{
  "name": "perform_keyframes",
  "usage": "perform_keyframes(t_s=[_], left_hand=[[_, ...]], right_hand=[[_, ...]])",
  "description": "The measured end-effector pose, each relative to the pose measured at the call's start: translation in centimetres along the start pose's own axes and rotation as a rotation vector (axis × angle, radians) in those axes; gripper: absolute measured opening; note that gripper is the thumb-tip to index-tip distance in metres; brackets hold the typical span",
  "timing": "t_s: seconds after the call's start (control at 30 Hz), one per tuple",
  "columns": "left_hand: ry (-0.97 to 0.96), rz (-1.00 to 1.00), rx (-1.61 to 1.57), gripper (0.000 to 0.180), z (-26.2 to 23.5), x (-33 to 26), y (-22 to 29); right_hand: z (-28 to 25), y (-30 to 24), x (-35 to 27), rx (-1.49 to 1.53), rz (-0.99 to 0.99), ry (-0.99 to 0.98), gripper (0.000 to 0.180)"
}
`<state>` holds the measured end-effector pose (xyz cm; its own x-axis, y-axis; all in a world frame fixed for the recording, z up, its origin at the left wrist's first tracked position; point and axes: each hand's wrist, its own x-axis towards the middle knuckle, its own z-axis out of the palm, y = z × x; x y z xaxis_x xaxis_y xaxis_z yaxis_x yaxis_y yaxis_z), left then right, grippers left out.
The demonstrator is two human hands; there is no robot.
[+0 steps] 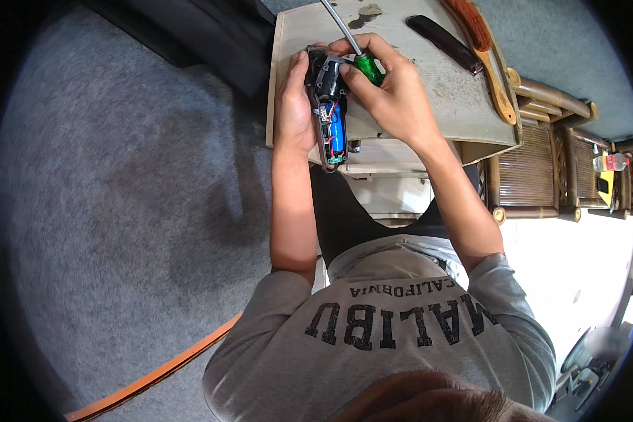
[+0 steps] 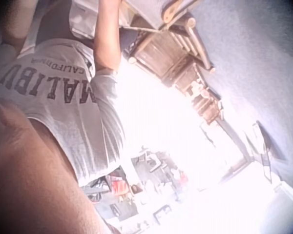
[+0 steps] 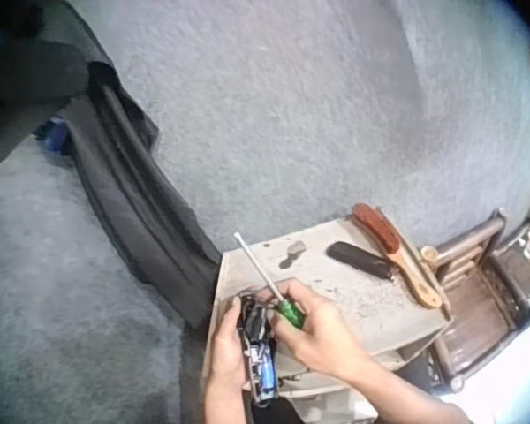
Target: The person disassembles a set of hair clippers using a screwdriver, removes the blade assembly and internal motor components, and then begins to reassemble the device by placing parts back into the housing and securing them with the screwdriver.
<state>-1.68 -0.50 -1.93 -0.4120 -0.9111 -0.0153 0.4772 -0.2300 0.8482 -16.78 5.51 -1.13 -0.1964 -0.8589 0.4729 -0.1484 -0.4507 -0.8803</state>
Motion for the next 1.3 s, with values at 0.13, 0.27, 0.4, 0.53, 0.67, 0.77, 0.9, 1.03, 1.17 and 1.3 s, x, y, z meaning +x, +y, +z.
perform_keyframes(t_s=[0.13, 0.27, 0.4, 0.53, 0.67, 0.77, 0.9, 1.03, 1.17, 1.3], left_hand=[[0.001, 0.004, 0.000, 0.035, -0.1, 0.0, 0.0], [0.026, -0.024, -0.042, 0.035, -0.2, 0.2, -0.2], [-0.018, -0.027, -0.045, 0.037, 0.2, -0.3, 0.2], [-0.016, -0.030, -0.065, 0.038, 0.5, -0.2, 0.0], [0.008, -0.014, -0.078, 0.039, -0.1, -0.2, 0.0], [-0.005, -0.047, -0.083, 0.040, -0.4, -0.2, 0.1], [-0.041, -0.043, -0.101, 0.042, -0.2, -0.3, 0.2], [-0.013, -0.037, -0.116, 0.042, 0.2, -0.4, 0.2], [-0.002, -0.020, -0.082, 0.042, 0.4, -0.5, 0.3], [0.007, -0.025, -0.079, 0.042, 0.6, -0.5, 0.2]], right_hand=[[0.6, 0.1, 0.7, -0.069, -0.045, -0.005, 0.024], [0.7, -0.2, 0.4, -0.107, -0.043, 0.044, 0.023], [0.8, -0.1, -0.3, -0.334, -0.258, 0.118, 0.021], [0.6, 0.7, -0.6, -0.228, -0.104, 0.128, 0.027], [0.2, 0.0, -1.2, -0.295, -0.108, 0.034, 0.035], [0.0, -0.6, -1.3, -0.225, -0.085, -0.024, 0.041], [-0.1, -0.7, -1.2, -0.186, 0.010, -0.073, 0.043], [-0.1, -0.7, -1.1, -0.209, -0.013, -0.081, 0.044], [0.0, 0.0, -1.2, -0.176, -0.032, -0.045, 0.044], [-0.1, -0.5, -1.3, -0.177, 0.003, -0.053, 0.045]])
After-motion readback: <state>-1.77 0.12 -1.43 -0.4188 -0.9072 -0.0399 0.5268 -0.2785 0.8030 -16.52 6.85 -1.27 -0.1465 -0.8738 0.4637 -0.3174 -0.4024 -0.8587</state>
